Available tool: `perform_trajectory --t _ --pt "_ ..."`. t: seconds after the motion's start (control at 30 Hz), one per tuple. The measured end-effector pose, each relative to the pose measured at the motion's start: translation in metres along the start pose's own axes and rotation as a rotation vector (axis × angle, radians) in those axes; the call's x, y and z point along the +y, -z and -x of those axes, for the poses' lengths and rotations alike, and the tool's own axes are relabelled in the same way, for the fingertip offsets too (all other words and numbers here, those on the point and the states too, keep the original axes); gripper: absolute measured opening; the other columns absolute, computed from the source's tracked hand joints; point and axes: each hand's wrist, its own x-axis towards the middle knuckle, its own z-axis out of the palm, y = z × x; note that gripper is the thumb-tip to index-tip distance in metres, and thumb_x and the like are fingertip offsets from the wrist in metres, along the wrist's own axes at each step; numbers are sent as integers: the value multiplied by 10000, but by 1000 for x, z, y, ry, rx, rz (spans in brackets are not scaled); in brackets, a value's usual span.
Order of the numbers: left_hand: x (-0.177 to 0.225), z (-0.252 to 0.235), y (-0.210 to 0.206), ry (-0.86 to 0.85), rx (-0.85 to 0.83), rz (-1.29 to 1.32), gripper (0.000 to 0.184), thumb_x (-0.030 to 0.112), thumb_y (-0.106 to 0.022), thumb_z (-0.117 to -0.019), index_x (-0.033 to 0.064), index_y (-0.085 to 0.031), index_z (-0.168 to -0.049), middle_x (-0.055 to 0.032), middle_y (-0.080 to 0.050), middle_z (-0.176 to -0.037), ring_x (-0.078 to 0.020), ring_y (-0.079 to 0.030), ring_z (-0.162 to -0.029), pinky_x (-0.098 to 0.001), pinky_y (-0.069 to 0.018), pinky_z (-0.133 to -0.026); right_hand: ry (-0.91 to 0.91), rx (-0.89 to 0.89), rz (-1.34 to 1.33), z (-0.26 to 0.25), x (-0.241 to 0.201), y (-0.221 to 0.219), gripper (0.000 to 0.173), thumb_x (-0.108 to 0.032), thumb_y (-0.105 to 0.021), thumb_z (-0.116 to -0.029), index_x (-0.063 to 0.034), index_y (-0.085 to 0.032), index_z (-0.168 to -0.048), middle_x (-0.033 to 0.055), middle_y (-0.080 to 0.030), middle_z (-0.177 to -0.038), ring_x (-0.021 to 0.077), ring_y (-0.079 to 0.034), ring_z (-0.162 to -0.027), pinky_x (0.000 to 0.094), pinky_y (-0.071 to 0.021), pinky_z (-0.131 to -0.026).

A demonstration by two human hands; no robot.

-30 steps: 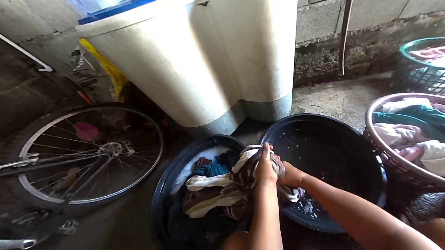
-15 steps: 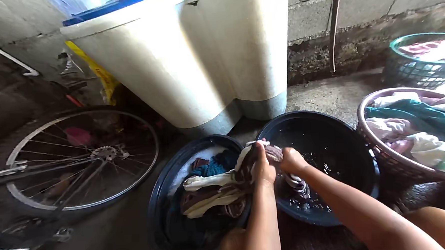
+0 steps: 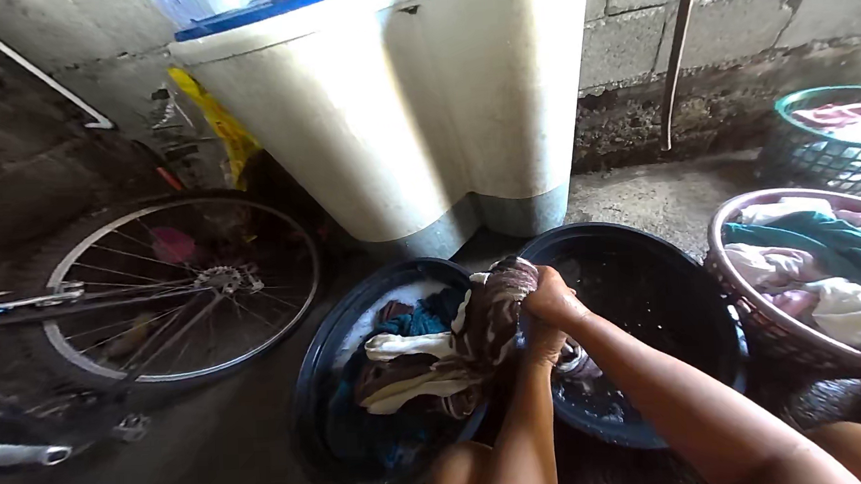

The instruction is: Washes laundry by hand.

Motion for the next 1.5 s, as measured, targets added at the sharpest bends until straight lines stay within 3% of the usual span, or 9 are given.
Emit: perform_trajectory --t 0.27,0.47,0.73,0.8,0.93,1.07,1.17,1.33,1.5 --pt "81 24 -36 379 -6 -359 414 7 -504 -1035 -132 -443 -1421 -246 -536 -1413 -227 -510 -1313 -333 -379 -1136 -121 158 -10 -2 16 -7 204 -234 -718 -930 -56 -730 -1026 115 -724 -962 242 -684 -937 515 -527 -845" --pt "82 18 -20 272 151 -229 361 4 -486 -1046 -163 -475 -1366 -288 -560 -1350 -258 -557 -1235 -336 -428 -1085 -157 131 -198 -20 -1 -21 171 -160 -754 -895 -40 -706 -1008 93 -693 -883 192 -662 -809 441 -547 -754" --pt "108 6 19 82 403 124 254 88 -435 -1080 -87 -612 -1130 -128 -647 -978 -122 -618 -879 -263 -529 -838 447 -483 -214 -32 -56 5 965 -71 -823 -800 -137 -306 -1612 167 -616 -1412 271 -617 -1250 464 -517 -1016" --pt "111 -5 22 145 426 425 308 168 -401 -1101 -1 -592 -928 -54 -606 -725 -112 -616 -604 -265 -572 -574 369 -373 -308 -46 -23 11 654 -149 -708 -938 -85 -440 -1531 151 -695 -1258 229 -686 -1115 421 -557 -974" --pt "99 -3 10 208 245 528 299 205 -415 -1084 86 -592 -875 19 -570 -674 -77 -569 -568 -251 -540 -570 55 -361 -655 -42 76 -12 484 -468 -282 -1103 -132 -592 -944 -72 -593 -699 20 -571 -619 232 -516 -619" --pt "85 -4 6 171 -45 492 144 230 -622 -934 97 -661 -898 49 -583 -644 -72 -584 -578 -270 -546 -618 124 -636 -1121 -18 116 -19 671 -926 -509 -714 -326 -720 -930 -104 -764 -869 -17 -708 -818 212 -593 -769" --pt "85 -8 12 87 0 574 205 234 -516 -991 99 -655 -924 54 -589 -648 -66 -599 -575 -258 -562 -619 131 -793 -904 -8 123 -3 766 -900 -666 -649 -284 -669 -1104 -104 -751 -989 20 -704 -924 261 -589 -831" --pt "84 -14 12 45 226 292 266 206 -459 -1075 50 -638 -956 14 -599 -704 -84 -605 -644 -261 -559 -680 -11 -755 -136 -9 93 11 403 -134 -843 -795 -20 -649 -1129 48 -705 -951 120 -676 -856 368 -576 -822" --pt "69 -23 4 171 496 98 324 287 -513 -1084 32 -629 -922 -7 -563 -669 -96 -569 -599 -275 -532 -628 -35 -523 365 -5 76 -2 372 -261 -756 -903 21 -671 -1130 221 -693 -1054 366 -673 -1009 605 -514 -891"
